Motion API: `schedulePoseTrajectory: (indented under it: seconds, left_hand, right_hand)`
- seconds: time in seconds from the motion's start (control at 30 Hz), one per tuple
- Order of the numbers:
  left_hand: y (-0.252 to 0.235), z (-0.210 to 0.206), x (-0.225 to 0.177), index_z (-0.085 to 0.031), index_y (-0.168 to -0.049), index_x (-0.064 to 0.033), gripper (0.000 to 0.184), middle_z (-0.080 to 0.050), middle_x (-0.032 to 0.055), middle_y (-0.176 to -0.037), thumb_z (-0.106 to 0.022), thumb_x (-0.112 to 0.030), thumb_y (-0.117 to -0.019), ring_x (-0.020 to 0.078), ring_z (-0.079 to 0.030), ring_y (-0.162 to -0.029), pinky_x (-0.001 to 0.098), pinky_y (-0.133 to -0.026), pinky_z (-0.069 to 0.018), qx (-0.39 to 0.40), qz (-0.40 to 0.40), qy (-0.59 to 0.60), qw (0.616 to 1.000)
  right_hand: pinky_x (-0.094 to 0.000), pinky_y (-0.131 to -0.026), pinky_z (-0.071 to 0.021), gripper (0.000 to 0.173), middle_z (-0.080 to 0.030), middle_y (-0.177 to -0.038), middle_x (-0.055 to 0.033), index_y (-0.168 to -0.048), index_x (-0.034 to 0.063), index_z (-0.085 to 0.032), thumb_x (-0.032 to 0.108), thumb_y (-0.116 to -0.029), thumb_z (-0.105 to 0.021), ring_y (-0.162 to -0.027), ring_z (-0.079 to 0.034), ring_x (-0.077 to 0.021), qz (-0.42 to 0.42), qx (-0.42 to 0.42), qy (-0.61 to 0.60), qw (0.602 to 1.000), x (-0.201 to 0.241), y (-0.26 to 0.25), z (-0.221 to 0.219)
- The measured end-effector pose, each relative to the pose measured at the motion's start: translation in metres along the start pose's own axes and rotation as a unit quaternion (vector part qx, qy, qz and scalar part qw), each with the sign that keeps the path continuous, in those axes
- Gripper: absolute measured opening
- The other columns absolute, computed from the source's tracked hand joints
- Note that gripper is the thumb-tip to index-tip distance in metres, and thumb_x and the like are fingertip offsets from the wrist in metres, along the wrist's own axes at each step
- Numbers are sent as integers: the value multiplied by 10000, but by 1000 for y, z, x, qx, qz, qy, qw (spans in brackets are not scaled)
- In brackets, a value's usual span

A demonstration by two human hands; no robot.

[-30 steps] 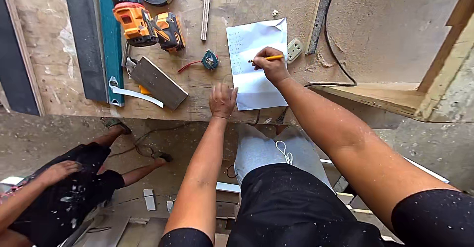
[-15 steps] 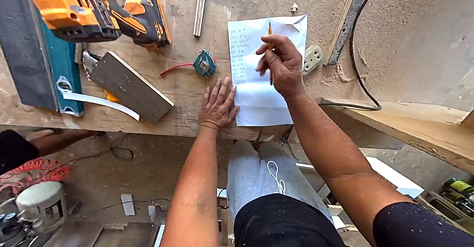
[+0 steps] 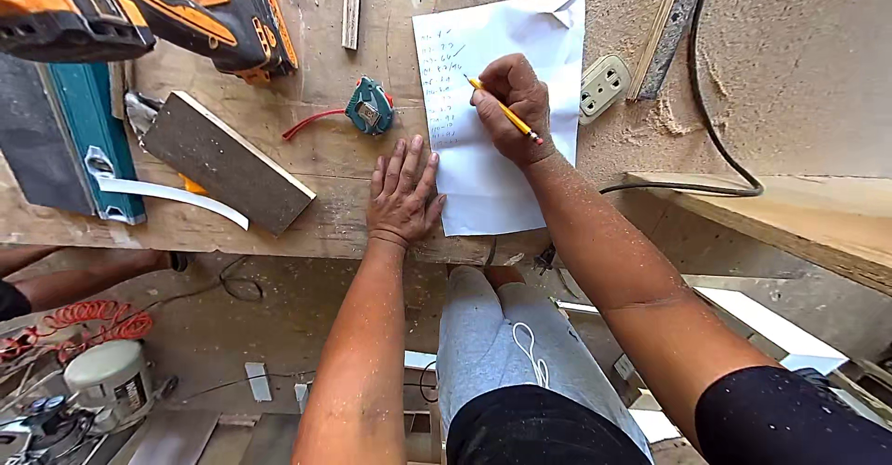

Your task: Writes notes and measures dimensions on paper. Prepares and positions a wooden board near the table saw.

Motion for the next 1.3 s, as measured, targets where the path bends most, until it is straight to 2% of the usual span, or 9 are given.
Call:
schedulePoseTrajectory:
  seconds: [0.07,0.17,0.47,0.57,0.67,0.9,1.07,1.17,1.3]
  left_hand:
    - [0,0,0,-400,-1602,-266,674,-251,48,-1713,-360,-604,-1019,280,-165,-1592,546,-1267,-106,-2,0,-1,1000]
    - [0,-1,1,-399,-1602,-259,680,-243,48,-1715,-363,-600,-1015,286,-151,-1595,548,-1269,-89,0,0,1,1000]
    - [0,-1,2,-397,-1604,-269,684,-244,43,-1715,-350,-613,-1014,280,-160,-1593,534,-1262,-100,-2,-3,-5,1000]
    - [0,-1,2,-408,-1598,-271,683,-253,47,-1712,-343,-618,-1013,283,-163,-1592,530,-1262,-97,-7,-5,-5,1000]
    - [-1,0,3,-412,-1596,-268,680,-251,45,-1713,-339,-613,-1014,283,-162,-1592,530,-1262,-99,-8,-5,-3,1000]
    - [0,1,2,-397,-1603,-268,684,-254,46,-1712,-361,-611,-1013,286,-175,-1590,541,-1260,-123,-9,-2,0,1000]
    - [1,2,1,-394,-1604,-269,685,-256,52,-1711,-352,-615,-1014,292,-175,-1589,548,-1258,-125,-9,-4,4,1000]
    - [1,1,1,-390,-1606,-265,684,-262,52,-1709,-356,-610,-1016,286,-183,-1588,544,-1257,-125,-8,-4,1,1000]
    - [0,2,1,-399,-1602,-263,681,-259,50,-1710,-359,-606,-1015,285,-183,-1588,543,-1259,-118,-8,-4,2,1000]
  right_hand:
    - [-248,-543,-497,104,-653,-749,-77,-972,-50,-662,39,-930,-629,-614,-586,-91,13,-9,12,1000,-2,1,-2]
    - [-234,-550,-484,106,-653,-743,-72,-930,-38,-695,50,-931,-637,-617,-575,-81,14,-4,33,999,-1,2,-4]
    - [-293,-686,-554,117,-718,-824,-93,-902,7,-749,68,-936,-655,-766,-674,-141,48,-16,139,989,0,3,-13]
    - [-262,-639,-536,112,-696,-795,-90,-906,-17,-730,52,-937,-648,-714,-644,-110,30,-42,100,994,-1,4,-9]
    - [-246,-617,-522,117,-679,-784,-85,-904,-21,-723,57,-936,-643,-695,-624,-98,23,-26,72,997,-1,4,-7]
    - [-298,-649,-521,127,-681,-772,-87,-873,15,-743,82,-929,-651,-733,-643,-152,65,4,137,988,-1,6,-13]
    - [-257,-631,-535,104,-687,-792,-96,-880,-34,-715,23,-927,-641,-714,-640,-108,23,-48,57,997,12,11,1]
    - [-236,-608,-515,103,-678,-778,-94,-876,-45,-716,19,-922,-650,-687,-617,-92,14,-21,40,999,21,19,-2]
    - [-226,-609,-517,99,-681,-769,-87,-886,-29,-720,31,-928,-655,-677,-620,-81,-9,-8,48,999,9,28,-8]
Point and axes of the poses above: each hand's wrist, its own y-axis away from the middle knuckle, its own z-axis out of the back of the hand, x = y × z, the point moved 6 cm from there along -y, towards the middle knuckle
